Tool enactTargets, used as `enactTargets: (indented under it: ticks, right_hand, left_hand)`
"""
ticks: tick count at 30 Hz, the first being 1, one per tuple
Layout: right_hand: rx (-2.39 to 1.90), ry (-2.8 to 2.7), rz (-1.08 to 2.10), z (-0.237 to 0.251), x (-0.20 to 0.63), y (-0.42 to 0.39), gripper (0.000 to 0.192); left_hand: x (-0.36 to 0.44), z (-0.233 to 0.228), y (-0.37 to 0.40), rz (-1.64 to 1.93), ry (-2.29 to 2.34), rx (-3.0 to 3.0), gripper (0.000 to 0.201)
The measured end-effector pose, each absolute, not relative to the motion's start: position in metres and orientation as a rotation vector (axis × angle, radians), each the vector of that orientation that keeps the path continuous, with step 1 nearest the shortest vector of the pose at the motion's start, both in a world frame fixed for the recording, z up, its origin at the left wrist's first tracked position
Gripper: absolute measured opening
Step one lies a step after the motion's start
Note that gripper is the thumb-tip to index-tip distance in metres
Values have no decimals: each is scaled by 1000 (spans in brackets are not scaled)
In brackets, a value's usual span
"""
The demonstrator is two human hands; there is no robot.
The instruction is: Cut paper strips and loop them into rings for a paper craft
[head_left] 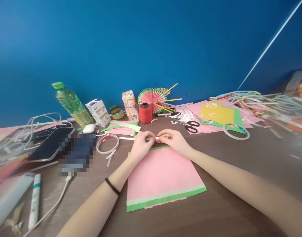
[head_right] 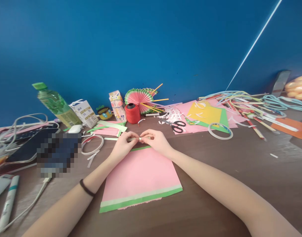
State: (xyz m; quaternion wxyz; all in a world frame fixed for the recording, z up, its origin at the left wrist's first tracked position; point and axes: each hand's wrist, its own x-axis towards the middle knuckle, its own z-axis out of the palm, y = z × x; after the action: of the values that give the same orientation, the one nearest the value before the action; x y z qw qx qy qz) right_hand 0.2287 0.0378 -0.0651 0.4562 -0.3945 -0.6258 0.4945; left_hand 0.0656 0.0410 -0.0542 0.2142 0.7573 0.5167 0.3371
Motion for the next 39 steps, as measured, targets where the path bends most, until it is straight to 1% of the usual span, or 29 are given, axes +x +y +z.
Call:
enactTargets:
  ticks: [8, 12, 19, 32, 39]
  right_hand:
    - [-974, -1556, 1188, -65, 228, 36, 15]
    - [-1039, -1647, 1038, -62, 227, 34, 15]
    - [-1104, -1788, 869, -63, 226, 35, 8]
    - [-1084, -1726, 857, -63, 227, 35, 6]
    - [-1084, -1673, 932, -65, 228, 37, 6]
  left_hand:
    - [66, -52, 40, 929, 1436, 2124, 12]
    - [66, -51, 40, 935, 1416, 2131, 11]
    - [64, -51, 38, 937, 1380, 2143, 11]
    - [64, -52, 38, 995, 1416, 2072, 12]
    - [63, -57, 40, 989, 1373, 1994, 21]
